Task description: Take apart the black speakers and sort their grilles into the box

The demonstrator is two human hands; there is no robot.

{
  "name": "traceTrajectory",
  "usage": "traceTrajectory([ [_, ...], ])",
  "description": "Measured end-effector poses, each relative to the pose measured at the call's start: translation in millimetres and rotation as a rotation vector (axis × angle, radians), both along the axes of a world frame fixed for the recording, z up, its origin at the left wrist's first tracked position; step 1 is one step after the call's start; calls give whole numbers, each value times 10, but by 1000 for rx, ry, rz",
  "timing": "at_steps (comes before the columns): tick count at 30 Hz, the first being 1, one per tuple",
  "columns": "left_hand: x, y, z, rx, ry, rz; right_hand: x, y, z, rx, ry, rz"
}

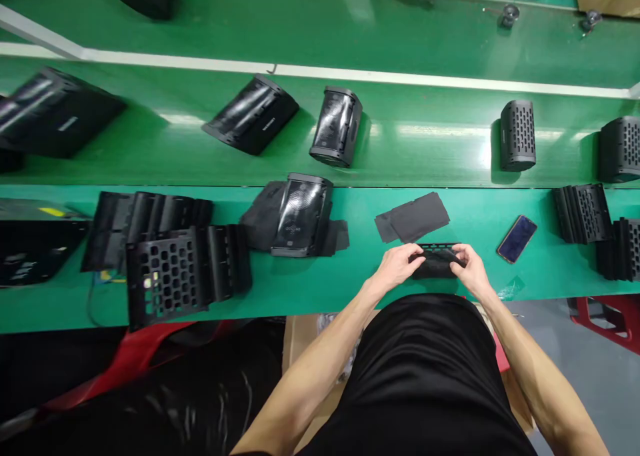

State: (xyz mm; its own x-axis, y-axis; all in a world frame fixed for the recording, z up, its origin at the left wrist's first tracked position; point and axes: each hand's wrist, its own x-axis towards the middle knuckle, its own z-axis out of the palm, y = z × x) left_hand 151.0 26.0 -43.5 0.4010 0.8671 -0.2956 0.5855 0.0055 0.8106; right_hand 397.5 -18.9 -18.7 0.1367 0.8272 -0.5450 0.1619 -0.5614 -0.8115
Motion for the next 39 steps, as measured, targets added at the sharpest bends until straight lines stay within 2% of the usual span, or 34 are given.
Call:
traceTrajectory([
  [4, 60, -72, -131, 98, 127, 7, 45, -98, -237, -11, -436, 142],
  [7, 27, -127, -223, 202, 283, 65, 100, -97, -329, 62, -630, 167],
  [10, -21, -146, -296, 223, 375, 104, 123, -5, -389, 160, -666, 275],
  [13, -37, -123, -316, 214, 377, 101, 95, 148, -411, 208, -697, 423],
  [16, -63, -97, -252, 210, 292, 151, 92, 282, -356, 218, -650, 501],
  [18, -102, -89, -170, 173, 152, 173, 125, 342, -267, 187, -498, 512],
  [21, -161, -84, -35, -75, -156, 257, 174, 397, -81, 110, -206, 407],
  [24, -184, -70, 69, -420, -464, 398, 158, 416, 102, 1, 19, 177],
  [26, -186, -58, 123, -523, -585, 453, 122, 401, 191, -85, 171, 4],
  [29, -194, -54, 203, -539, -662, 498, 81, 335, 286, -186, 341, -136],
  [31, -206, -60, 257, -551, -691, 512, 71, 273, 349, -201, 384, -129],
  [35, -229, -72, 348, -568, -692, 538, 54, 167, 490, -132, 405, -83],
  [39, -232, -68, 399, -574, -715, 541, 17, 133, 543, -136, 389, -138],
])
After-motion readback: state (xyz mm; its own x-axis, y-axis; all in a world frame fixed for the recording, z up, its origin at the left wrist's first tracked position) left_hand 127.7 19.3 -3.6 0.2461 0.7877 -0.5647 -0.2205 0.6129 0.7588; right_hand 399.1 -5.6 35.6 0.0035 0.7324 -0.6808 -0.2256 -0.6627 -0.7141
